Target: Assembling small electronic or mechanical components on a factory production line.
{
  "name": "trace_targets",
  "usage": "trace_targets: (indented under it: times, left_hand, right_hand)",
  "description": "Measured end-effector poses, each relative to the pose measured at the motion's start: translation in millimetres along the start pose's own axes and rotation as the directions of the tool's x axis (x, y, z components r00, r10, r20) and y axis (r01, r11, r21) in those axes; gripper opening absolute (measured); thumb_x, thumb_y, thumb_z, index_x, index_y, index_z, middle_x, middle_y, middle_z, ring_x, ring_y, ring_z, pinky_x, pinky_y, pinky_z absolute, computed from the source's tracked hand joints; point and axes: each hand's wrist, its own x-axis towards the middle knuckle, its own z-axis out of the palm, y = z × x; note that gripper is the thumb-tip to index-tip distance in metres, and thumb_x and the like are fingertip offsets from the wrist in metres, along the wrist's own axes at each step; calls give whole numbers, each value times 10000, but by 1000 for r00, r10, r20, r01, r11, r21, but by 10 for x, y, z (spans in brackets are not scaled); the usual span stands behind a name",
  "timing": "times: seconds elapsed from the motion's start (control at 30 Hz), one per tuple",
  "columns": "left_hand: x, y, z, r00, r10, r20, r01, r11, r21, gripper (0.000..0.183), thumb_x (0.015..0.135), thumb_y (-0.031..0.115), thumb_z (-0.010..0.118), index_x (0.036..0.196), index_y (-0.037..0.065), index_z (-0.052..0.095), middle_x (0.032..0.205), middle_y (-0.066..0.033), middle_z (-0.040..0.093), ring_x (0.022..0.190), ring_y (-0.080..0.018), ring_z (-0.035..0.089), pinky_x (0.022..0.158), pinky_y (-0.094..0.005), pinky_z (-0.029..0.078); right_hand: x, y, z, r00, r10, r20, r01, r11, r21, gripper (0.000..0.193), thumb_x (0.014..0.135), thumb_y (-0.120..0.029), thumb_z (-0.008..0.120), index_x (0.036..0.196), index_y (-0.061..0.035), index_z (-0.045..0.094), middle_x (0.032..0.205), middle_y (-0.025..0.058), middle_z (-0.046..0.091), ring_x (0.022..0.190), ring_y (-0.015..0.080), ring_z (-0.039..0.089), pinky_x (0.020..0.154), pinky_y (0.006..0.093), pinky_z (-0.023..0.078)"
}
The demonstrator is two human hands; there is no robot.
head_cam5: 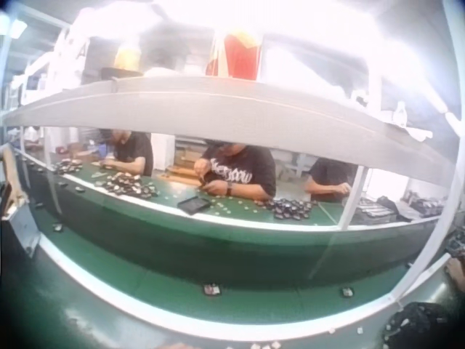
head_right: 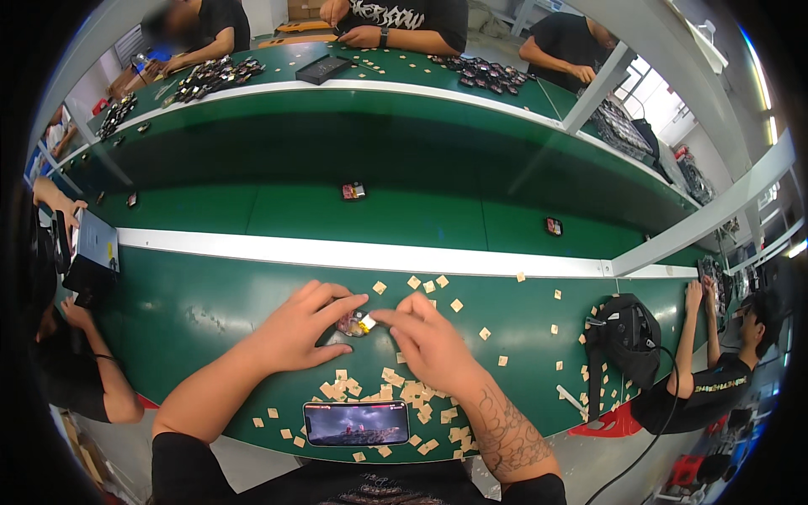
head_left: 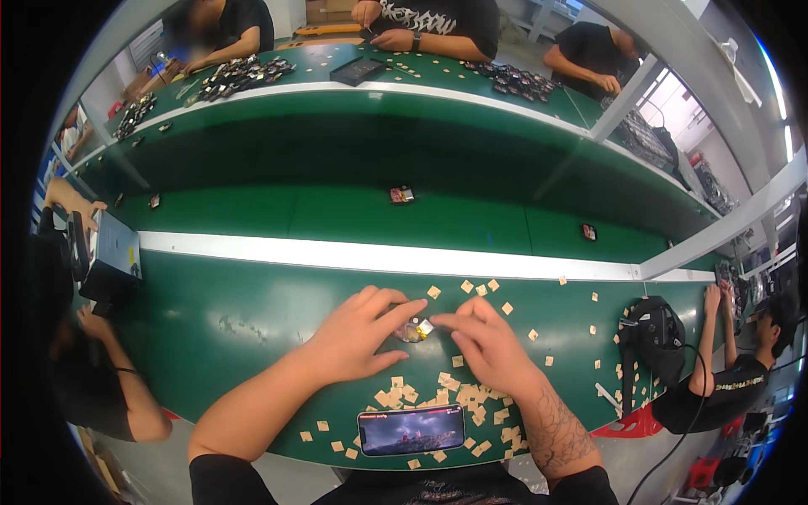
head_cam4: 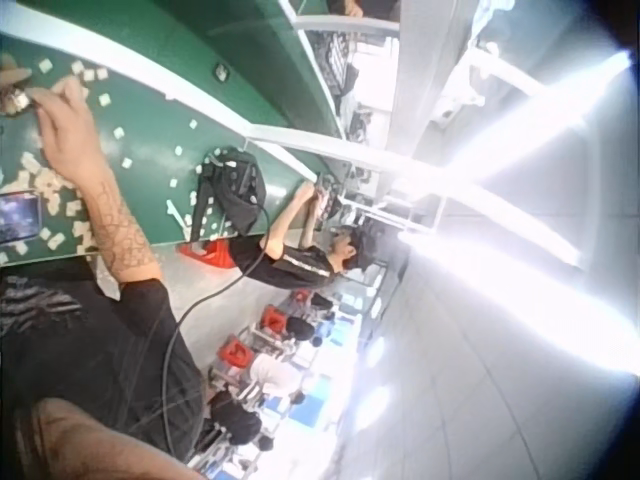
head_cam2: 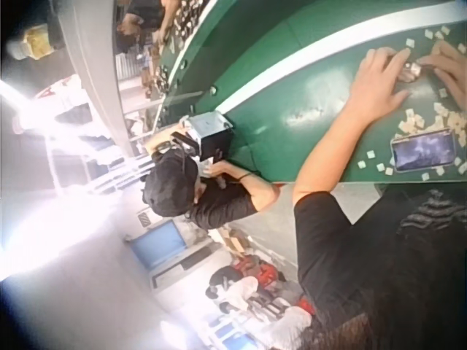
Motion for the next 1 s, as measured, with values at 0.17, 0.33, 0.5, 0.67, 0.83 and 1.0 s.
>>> trace_targets:
  times: [0.17, 0.33, 0.5, 0.67, 0.83, 1.0]
  left_hand:
    - [-2, -41, 49, 999, 25, -23, -25, 999, -24, 775, 819, 156, 881, 1531, 143, 575, 1289, -101, 630, 1149, -333, 602, 1002, -444, 515]
    - [-36, -67, 103, 999, 12, -41, -15, 996, -83, 749, 836, 108, 856, 1526, 127, 563, 1228, -105, 631, 1127, -338, 609, 987, -448, 519]
    - [-21, -6, 93, 1000, 8, -30, -11, 995, -98, 677, 859, 87, 833, 1482, 96, 567, 1159, -122, 625, 1100, -351, 606, 949, -444, 530]
    - [-19, 62, 102, 999, -20, -40, 16, 995, -102, 615, 879, 59, 795, 1451, 52, 569, 1144, -131, 623, 1104, -344, 612, 963, -453, 528]
    - [-14, 54, 123, 999, -23, -44, 17, 991, -130, 606, 888, 64, 788, 1450, 37, 563, 1191, -146, 643, 1126, -356, 619, 985, -458, 525]
    - [22, 35, 130, 997, 0, -78, -12, 987, -157, 619, 859, 47, 817, 1425, 62, 567, 1191, -142, 645, 1126, -375, 623, 974, -456, 534]
  right_hand:
    - [3, -244, 35, 998, 13, 62, 2, 971, -240, 318, 963, 30, 670, 1245, -86, 757, 957, 79, 589, 822, 244, 647, 716, 365, 539]
    - [211, -382, 81, 991, -16, 136, 102, 747, -656, 162, 931, -69, 711, 1092, -88, 713, 933, 87, 613, 821, 310, 717, 693, 425, 585]
    - [249, -370, 134, 989, -23, 146, 117, 728, -676, 144, 926, -73, 710, 1070, -75, 698, 936, 94, 615, 807, 311, 713, 690, 420, 584]
    - [105, -58, 179, 999, 35, 34, -20, 927, -375, 167, 945, -71, 721, 1105, -42, 683, 987, 88, 633, 820, 272, 720, 678, 393, 582]
    - [82, -2, 124, 990, 80, -117, -85, 995, -44, 270, 969, -103, 758, 1227, -62, 693, 996, 88, 633, 773, 275, 682, 692, 362, 563]
    - [179, 11, 131, 996, -53, -72, 36, 975, -219, 269, 950, -108, 771, 1201, -92, 675, 998, 92, 662, 826, 291, 722, 719, 375, 578]
